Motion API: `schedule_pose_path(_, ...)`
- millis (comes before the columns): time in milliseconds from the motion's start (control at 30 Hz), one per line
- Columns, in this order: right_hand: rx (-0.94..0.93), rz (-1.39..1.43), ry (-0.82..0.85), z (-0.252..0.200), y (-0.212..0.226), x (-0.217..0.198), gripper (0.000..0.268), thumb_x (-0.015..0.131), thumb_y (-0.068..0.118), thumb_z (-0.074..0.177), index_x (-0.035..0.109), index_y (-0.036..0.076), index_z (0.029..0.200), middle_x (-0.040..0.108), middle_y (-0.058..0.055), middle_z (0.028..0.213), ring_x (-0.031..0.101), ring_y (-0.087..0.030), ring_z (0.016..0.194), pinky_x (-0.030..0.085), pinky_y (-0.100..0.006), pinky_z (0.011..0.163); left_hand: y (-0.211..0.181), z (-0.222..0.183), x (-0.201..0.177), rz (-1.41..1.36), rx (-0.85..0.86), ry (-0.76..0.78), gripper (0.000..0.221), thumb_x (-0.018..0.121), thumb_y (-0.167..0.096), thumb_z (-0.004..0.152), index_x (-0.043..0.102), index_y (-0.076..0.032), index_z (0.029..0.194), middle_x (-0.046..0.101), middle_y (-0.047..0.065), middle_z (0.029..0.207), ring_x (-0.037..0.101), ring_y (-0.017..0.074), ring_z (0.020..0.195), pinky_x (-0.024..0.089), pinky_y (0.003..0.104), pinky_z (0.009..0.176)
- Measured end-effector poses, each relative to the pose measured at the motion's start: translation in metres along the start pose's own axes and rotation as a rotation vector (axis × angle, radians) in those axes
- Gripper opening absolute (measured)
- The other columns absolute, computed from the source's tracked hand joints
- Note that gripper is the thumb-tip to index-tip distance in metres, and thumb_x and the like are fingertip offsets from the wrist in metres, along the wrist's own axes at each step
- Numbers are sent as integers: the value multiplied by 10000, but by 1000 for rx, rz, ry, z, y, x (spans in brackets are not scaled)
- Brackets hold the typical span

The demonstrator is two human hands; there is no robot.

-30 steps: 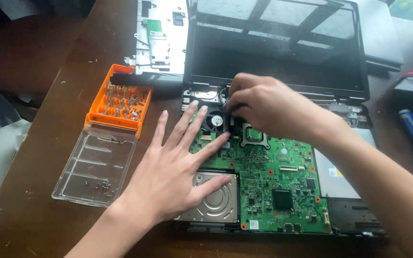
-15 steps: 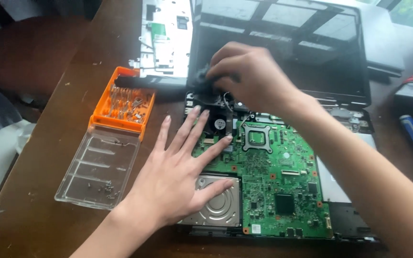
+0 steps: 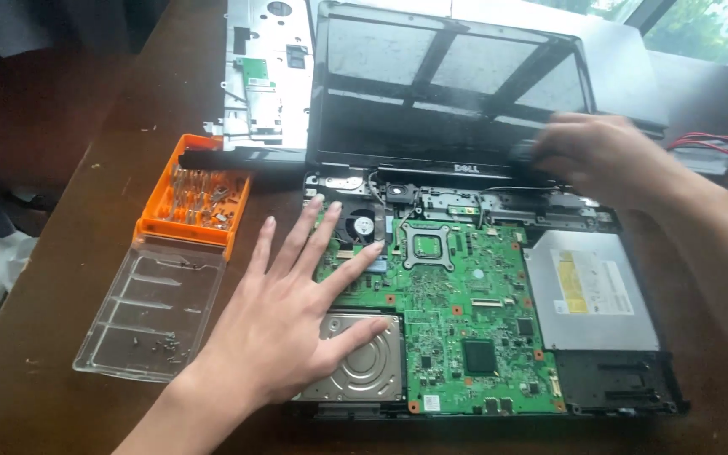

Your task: Cleaning and polishing the internal components of a disassembled laptop using a cloth and a small tool.

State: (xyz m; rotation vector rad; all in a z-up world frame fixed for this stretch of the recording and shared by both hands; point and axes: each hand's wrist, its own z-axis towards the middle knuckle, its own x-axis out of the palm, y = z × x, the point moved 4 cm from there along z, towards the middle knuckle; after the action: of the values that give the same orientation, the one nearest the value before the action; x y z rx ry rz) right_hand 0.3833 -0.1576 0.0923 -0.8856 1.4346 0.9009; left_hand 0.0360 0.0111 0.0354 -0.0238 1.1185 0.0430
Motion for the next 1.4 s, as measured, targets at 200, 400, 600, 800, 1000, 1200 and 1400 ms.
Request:
schedule_pose_path(200, 252, 107, -121, -48, -54, -1, 144, 747, 175, 930, 773, 129, 1064, 743, -55, 1082, 687, -257, 850, 519, -391, 810, -1, 3, 2, -17, -8, -4, 774, 348, -805, 1015, 325, -340, 1633, 119, 134, 1725, -4, 255, 1619, 24, 529, 1237)
schedule_pose_path(400, -94, 93, -281, -16, 7, 9, 278, 725, 39, 907, 713, 162, 1156, 698, -59, 1183, 679, -282, 988, 562, -405, 845, -1, 4, 4, 22, 3, -16, 780, 338, -818, 1016, 326, -334, 1627, 117, 141, 1725, -12, 251, 1629, 14, 525, 1247)
schedule_pose_path(600, -244, 255, -261, 62, 118, 16, 75, 673, 138, 974, 693, 120, 1044, 688, -47, 1042, 635, -277, 939, 533, -440, 785, -2, 5, -1, 1, 8, 1, 785, 367, -795, 1002, 320, -336, 1637, 133, 132, 1726, 5, 249, 1624, 31, 522, 1245)
schedule_pose_path(800, -411, 373, -366, 91, 175, 14, 27, 654, 132, 940, 660, 109, 954, 657, -53, 985, 587, -315, 928, 479, -446, 820, -4, 7, -3, -74, -1, -5, 778, 443, -756, 954, 409, -309, 1589, 272, 153, 1680, 125, 274, 1603, 94, 547, 1244)
schedule_pose_path(1000, -174, 312, -104, 33, 93, -8, 105, 641, 118, 972, 711, 111, 1050, 704, -38, 1085, 673, -266, 988, 543, -432, 820, 0, 4, 2, 41, 16, -18, 805, 355, -804, 975, 302, -358, 1643, 160, 96, 1734, 35, 235, 1634, 50, 494, 1257)
schedule_pose_path(1200, 223, 212, -136, -50, -38, -6, 257, 672, 55, 924, 744, 159, 1148, 716, -64, 1159, 678, -237, 1016, 544, -365, 896, 0, 4, 2, 240, 49, -50, 827, 253, -874, 993, 233, -395, 1667, 111, 74, 1748, -15, 225, 1660, -3, 455, 1291)
schedule_pose_path(1400, 345, 262, -407, -101, -59, -3, 138, 666, 87, 988, 738, 35, 1094, 710, -116, 1127, 612, -283, 840, 500, -386, 758, -1, 5, 2, 166, 51, -16, 833, 290, -854, 979, 251, -380, 1663, 127, 82, 1744, 9, 236, 1647, 15, 464, 1277)
